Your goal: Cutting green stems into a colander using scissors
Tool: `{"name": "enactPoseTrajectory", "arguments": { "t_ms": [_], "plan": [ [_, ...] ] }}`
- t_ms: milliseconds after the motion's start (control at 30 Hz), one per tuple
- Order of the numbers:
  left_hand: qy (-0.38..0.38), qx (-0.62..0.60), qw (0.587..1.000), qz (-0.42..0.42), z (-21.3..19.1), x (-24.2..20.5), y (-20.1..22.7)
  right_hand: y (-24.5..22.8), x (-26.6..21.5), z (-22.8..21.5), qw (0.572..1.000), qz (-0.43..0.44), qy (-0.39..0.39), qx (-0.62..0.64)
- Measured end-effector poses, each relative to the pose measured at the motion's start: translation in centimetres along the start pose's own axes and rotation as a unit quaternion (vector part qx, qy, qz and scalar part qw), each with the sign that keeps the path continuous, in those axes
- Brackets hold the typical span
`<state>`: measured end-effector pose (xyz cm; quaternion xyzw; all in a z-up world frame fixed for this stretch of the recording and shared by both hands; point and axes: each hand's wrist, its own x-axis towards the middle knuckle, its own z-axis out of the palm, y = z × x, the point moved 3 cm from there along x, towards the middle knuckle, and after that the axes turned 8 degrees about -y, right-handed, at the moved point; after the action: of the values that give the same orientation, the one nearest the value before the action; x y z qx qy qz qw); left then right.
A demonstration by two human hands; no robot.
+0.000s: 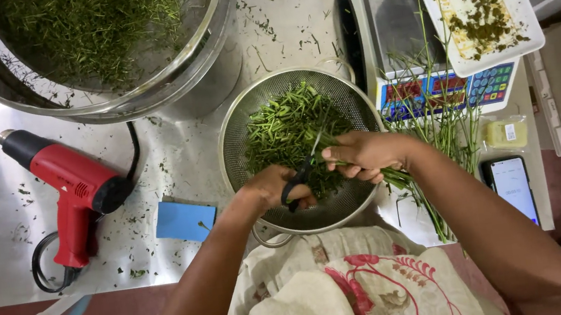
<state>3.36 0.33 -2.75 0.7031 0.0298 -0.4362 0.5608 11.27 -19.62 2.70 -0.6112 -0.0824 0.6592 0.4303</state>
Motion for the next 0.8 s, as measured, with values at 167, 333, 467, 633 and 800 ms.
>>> {"name": "enactPoseTrajectory", "arguments": {
  "t_ms": [167, 333, 467, 633, 800],
  "plan": [
    [-0.028, 0.048, 0.998, 0.031, -0.4, 1.5, -0.4, 0.2, 0.7, 0.4, 1.000, 0.008, -0.014, 0.011],
    [-0.015, 0.070, 0.997, -0.014, 0.3, 3.3, -3.2, 1.5, 1.6, 0.0, 0.998, 0.052, -0.001, -0.020],
    [-0.020, 0.014, 1.000, -0.020, 0.9, 3.7, -4.1, 1.9, 2.1, -0.2, 0.997, 0.072, 0.001, -0.037],
    [-0.027, 0.056, 0.997, -0.055, 0.3, 2.8, -1.2, 2.0, 2.4, -0.1, 0.998, 0.056, 0.000, -0.028],
    [-0.030, 0.038, 0.997, -0.065, 0.6, 3.4, -2.5, 2.4, 2.9, -0.6, 0.997, 0.062, -0.014, -0.040]
  ]
}}
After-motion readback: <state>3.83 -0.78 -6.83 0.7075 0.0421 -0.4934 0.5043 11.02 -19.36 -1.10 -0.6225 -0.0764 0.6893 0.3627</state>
